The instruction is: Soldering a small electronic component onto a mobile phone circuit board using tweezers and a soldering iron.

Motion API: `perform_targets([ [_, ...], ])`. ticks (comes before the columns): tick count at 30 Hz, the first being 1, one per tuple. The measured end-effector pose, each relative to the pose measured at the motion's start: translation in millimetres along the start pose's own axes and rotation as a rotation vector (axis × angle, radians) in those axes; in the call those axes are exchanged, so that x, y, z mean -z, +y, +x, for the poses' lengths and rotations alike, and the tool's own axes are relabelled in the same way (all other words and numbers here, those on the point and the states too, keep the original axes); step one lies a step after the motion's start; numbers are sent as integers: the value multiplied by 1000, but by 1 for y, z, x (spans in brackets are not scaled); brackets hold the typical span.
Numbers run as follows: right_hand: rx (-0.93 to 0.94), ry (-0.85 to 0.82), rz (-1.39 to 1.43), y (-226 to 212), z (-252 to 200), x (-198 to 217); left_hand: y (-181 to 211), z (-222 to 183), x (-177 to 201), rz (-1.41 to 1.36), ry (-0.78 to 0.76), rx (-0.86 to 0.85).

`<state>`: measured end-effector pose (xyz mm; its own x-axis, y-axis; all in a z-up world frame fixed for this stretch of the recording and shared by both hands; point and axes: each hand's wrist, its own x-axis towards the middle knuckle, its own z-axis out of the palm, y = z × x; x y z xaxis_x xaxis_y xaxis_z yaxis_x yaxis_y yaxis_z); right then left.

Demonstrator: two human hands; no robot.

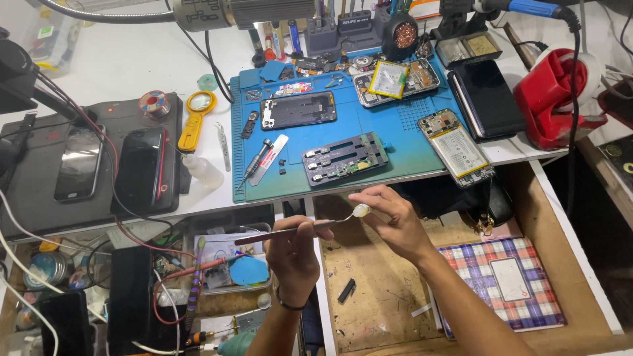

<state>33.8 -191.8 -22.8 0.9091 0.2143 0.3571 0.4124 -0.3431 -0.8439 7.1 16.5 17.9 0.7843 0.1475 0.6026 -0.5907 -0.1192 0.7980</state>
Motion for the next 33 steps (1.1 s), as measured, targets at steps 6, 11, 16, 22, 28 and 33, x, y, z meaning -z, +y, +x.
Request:
perform_targets([
  [6, -22, -6, 3, 1, 0, 0, -3, -1, -2, -207, 68, 201],
  [11, -351, 95, 258, 9, 0, -1, -10, -5, -6, -258, 103, 258],
  [16, -173, 493, 349, -19, 16, 26, -14, -16, -14, -161, -126, 230],
  [22, -122, 483, -139, -47, 59, 44, -48, -39, -23, -25, -617, 329],
  [28, -113, -80, 129, -95, 153, -48, -49, -50, -28, 262, -994, 382],
  [33, -111, -242, -106, -117, 233, -139, -47, -62, -24, 173, -960, 423],
])
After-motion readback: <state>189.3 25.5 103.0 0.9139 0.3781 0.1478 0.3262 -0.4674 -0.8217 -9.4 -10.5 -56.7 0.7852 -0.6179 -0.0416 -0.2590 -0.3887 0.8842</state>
